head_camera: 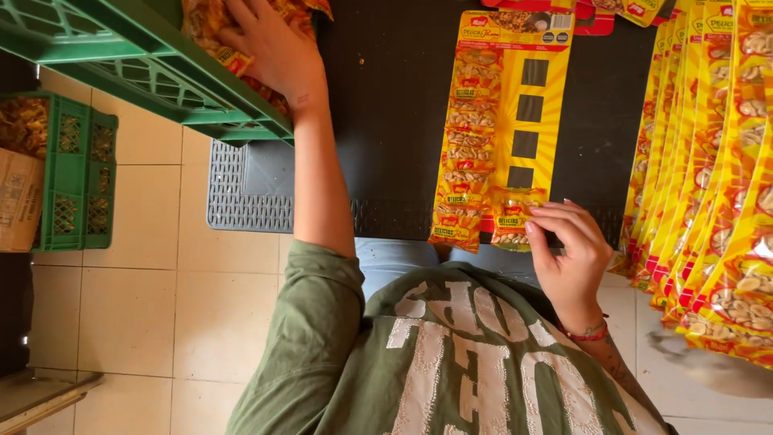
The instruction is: Attaching individual snack packets to cardboard display strips for retail display.
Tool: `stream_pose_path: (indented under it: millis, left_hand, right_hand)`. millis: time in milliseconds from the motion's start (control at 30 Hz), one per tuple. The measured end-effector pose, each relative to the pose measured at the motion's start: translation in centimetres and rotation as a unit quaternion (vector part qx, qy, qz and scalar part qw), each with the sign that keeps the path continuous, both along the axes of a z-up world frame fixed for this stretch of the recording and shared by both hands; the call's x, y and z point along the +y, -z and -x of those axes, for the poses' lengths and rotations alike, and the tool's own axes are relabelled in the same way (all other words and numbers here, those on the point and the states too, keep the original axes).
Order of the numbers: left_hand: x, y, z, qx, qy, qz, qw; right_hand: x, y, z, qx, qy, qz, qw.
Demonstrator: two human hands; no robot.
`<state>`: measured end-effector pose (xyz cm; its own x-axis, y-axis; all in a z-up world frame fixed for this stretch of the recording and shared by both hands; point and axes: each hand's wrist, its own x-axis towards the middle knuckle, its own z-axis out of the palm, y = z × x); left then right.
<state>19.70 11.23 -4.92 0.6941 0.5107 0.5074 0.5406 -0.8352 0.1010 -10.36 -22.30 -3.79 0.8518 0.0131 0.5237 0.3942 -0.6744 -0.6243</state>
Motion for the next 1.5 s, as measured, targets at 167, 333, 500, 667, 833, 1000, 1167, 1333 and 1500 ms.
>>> stream_pose_path:
  millis: [167, 333, 500, 667, 833, 1000, 1167, 1333, 1500]
  left_hand:
    - [-0.1, 0.2, 1.5, -0.023, 0.068, -0.05, 0.996]
    - [-1.8, 1.2, 3.7, -0.238, 0.321, 0.074, 0.914]
    - [-11.3, -1.2, 14.2, -0.246, 0.644, 0.211, 0.693]
    - [-15.7, -0.9, 22.1, -0.095, 0.763, 0.259, 0.585]
    - [-14.9, -1.0, 24.7, 0.018, 0.668, 0.565, 0.484]
    - [-15.2, -0.3, 25.0, 0.013, 0.477, 0.723, 0.5]
    - [-13.8, -0.1, 23.2, 0.021, 0.513, 0.636, 0.577]
    - [-15.9, -0.7, 23.0, 0.136, 0.635, 0.469, 0.599]
    - [-17.8, 1.0, 18.2, 0.189, 0.631, 0.387, 0.645]
  right_hand:
    - [-0.9, -0.4, 0.8, -0.006, 0.001, -0.015, 1.0]
    - [-0.8, -1.8, 1.6, -0.004, -0.001, -0.061, 0.998]
    - [-1.0, -0.8, 0.5, 0.243, -0.195, -0.486, 0.816]
    - [-1.6, 3.4, -2.3, 0.263, -0.183, -0.625, 0.711]
    - [0.4, -0.2, -2.6, 0.22, -0.03, -0.608, 0.762]
    - [-2.1, 4.2, -2.0, 0.172, -0.004, -0.5, 0.849]
    - [-2.1, -1.8, -0.4, 0.27, -0.018, -0.268, 0.925]
    - [-1.5, 0.7, -1.0, 0.269, -0.079, -0.33, 0.902]
    - [-3.3, 4.8, -4.4, 0.203, 0.034, -0.243, 0.948]
